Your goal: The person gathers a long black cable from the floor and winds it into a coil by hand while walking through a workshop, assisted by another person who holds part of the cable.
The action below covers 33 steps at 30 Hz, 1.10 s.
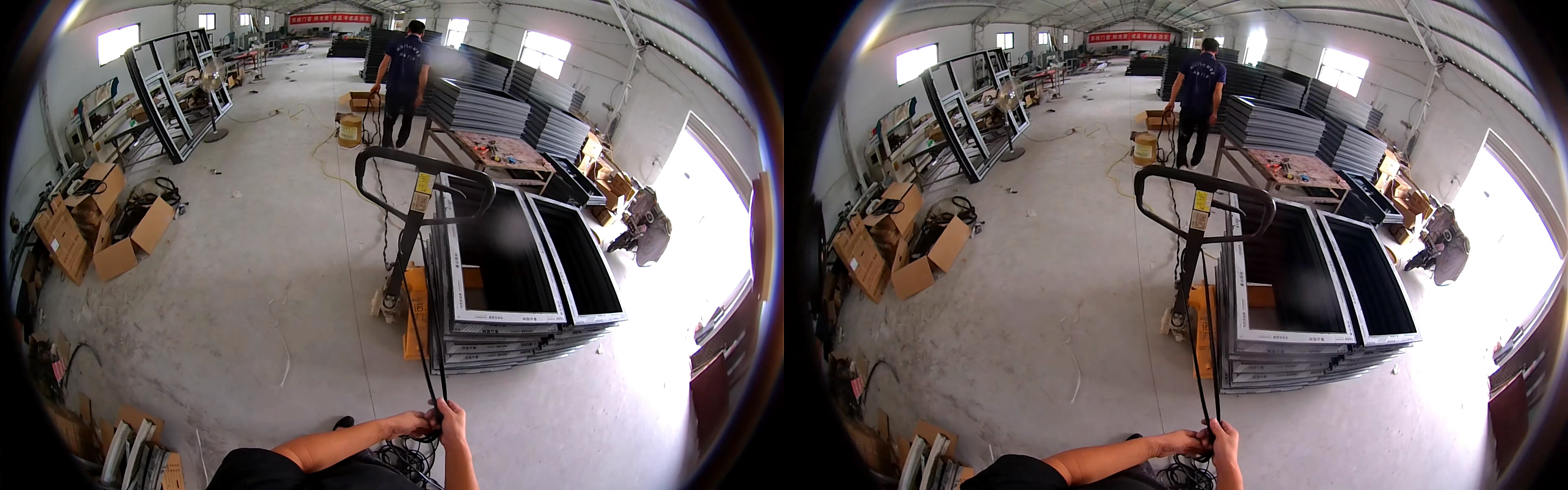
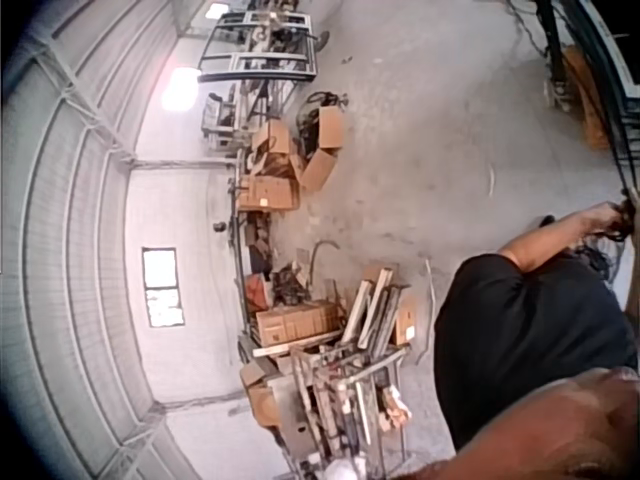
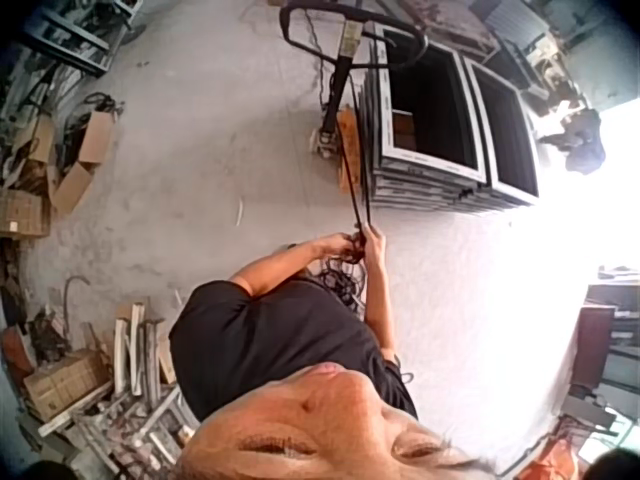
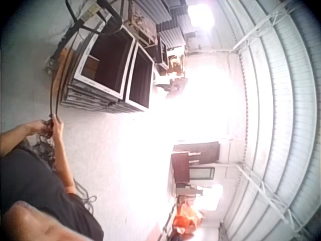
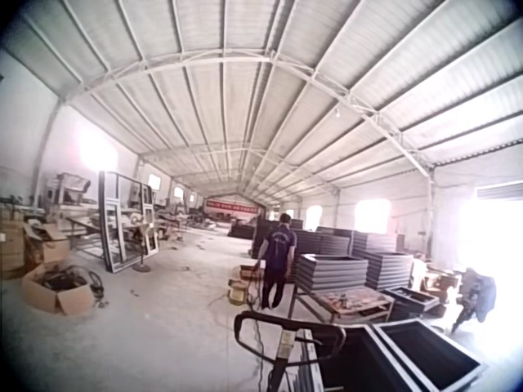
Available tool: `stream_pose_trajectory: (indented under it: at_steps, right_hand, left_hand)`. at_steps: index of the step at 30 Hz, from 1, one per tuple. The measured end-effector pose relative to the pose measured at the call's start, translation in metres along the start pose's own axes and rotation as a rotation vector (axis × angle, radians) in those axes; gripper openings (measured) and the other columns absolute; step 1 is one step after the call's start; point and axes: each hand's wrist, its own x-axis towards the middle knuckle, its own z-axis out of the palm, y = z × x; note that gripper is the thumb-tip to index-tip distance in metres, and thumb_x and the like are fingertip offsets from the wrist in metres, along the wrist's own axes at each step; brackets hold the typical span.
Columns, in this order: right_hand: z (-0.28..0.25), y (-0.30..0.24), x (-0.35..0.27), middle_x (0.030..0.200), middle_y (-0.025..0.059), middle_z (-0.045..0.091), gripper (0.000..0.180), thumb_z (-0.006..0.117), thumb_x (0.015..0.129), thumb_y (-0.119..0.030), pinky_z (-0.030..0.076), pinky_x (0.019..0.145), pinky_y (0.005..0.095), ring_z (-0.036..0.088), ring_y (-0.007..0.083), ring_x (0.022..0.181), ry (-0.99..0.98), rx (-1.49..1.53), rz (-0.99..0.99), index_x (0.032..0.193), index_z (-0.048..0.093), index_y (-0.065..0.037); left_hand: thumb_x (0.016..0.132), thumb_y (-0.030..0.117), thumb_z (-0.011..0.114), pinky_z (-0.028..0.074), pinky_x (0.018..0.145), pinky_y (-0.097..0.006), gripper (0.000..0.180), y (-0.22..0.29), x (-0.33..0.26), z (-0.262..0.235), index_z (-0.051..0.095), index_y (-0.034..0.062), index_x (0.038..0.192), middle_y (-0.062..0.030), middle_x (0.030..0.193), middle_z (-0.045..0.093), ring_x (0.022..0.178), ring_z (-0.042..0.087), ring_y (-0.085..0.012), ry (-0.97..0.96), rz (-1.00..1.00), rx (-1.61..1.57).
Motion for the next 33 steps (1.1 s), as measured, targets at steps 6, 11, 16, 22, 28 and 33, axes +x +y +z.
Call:
stream_pose_trajectory:
  at_steps: [6, 11, 16, 22, 28, 33]
  right_hand:
    - [0.001, -0.001, -0.005, 0.060, 0.0071, 0.058, 0.025, 0.048, 0.090, -0.021, 0.033, 0.041, 0.0203, 0.045, 0.0091, 0.044, 0.007, -0.019, -0.014, 0.089, 0.058, 0.002]
    - [0.002, -0.001, -0.005, 0.060, 0.0066, 0.058, 0.025, 0.048, 0.090, -0.021, 0.033, 0.041, 0.0198, 0.045, 0.0086, 0.043, 0.009, -0.021, -0.002, 0.090, 0.058, 0.002]
    - [0.004, 0.004, -0.004, 0.061, 0.0069, 0.059, 0.025, 0.048, 0.090, -0.021, 0.033, 0.041, 0.0196, 0.046, 0.0086, 0.044, -0.005, -0.034, -0.018, 0.090, 0.058, 0.002]
    - [0.005, 0.003, -0.005, 0.060, 0.0070, 0.059, 0.025, 0.048, 0.090, -0.020, 0.033, 0.041, 0.0196, 0.046, 0.0087, 0.043, -0.001, -0.044, -0.022, 0.090, 0.058, 0.002]
    - [0.005, 0.001, -0.005, 0.060, 0.0068, 0.059, 0.025, 0.048, 0.090, -0.020, 0.032, 0.041, 0.0198, 0.046, 0.0086, 0.043, 0.015, -0.050, -0.017, 0.089, 0.058, 0.003]
    - [0.003, 0.003, -0.003, 0.059, 0.0066, 0.058, 0.025, 0.048, 0.090, -0.020, 0.032, 0.041, 0.0197, 0.045, 0.0085, 0.043, 0.015, -0.040, -0.017, 0.089, 0.058, 0.003]
  left_hand:
    - [0.084, 0.021, 0.052, 0.037, 0.058, -0.020, 0.011, -0.005, 0.000, 0.001, 0.056, 0.0115, 0.089, 0.0052, 0.072, 0.052, 0.064, 0.047, -0.0061, -0.031, 0.022, -0.065]
    - [0.087, 0.022, 0.050, 0.036, 0.059, -0.021, 0.012, -0.003, -0.003, 0.003, 0.054, 0.0116, 0.090, 0.0048, 0.073, 0.052, 0.065, 0.047, -0.0060, -0.047, 0.021, -0.045]
    - [0.087, 0.020, 0.048, 0.034, 0.057, -0.022, 0.010, -0.004, -0.005, 0.003, 0.053, 0.0114, 0.087, 0.0051, 0.068, 0.048, 0.061, 0.044, -0.0067, -0.012, 0.015, -0.080]
    - [0.084, 0.019, 0.049, 0.037, 0.061, -0.020, 0.011, -0.005, -0.005, 0.001, 0.056, 0.0140, 0.092, 0.0058, 0.072, 0.049, 0.063, 0.045, -0.0054, -0.021, -0.034, -0.081]
    - [0.086, 0.018, 0.047, 0.037, 0.060, -0.020, 0.009, -0.009, 0.004, -0.002, 0.053, 0.0121, 0.089, 0.0046, 0.069, 0.047, 0.063, 0.045, -0.0072, -0.081, -0.023, -0.111]
    - [0.086, 0.018, 0.050, 0.041, 0.069, -0.022, 0.006, -0.013, 0.010, -0.007, 0.053, 0.0134, 0.088, 0.0041, 0.079, 0.054, 0.075, 0.052, -0.0076, -0.056, -0.038, -0.089]
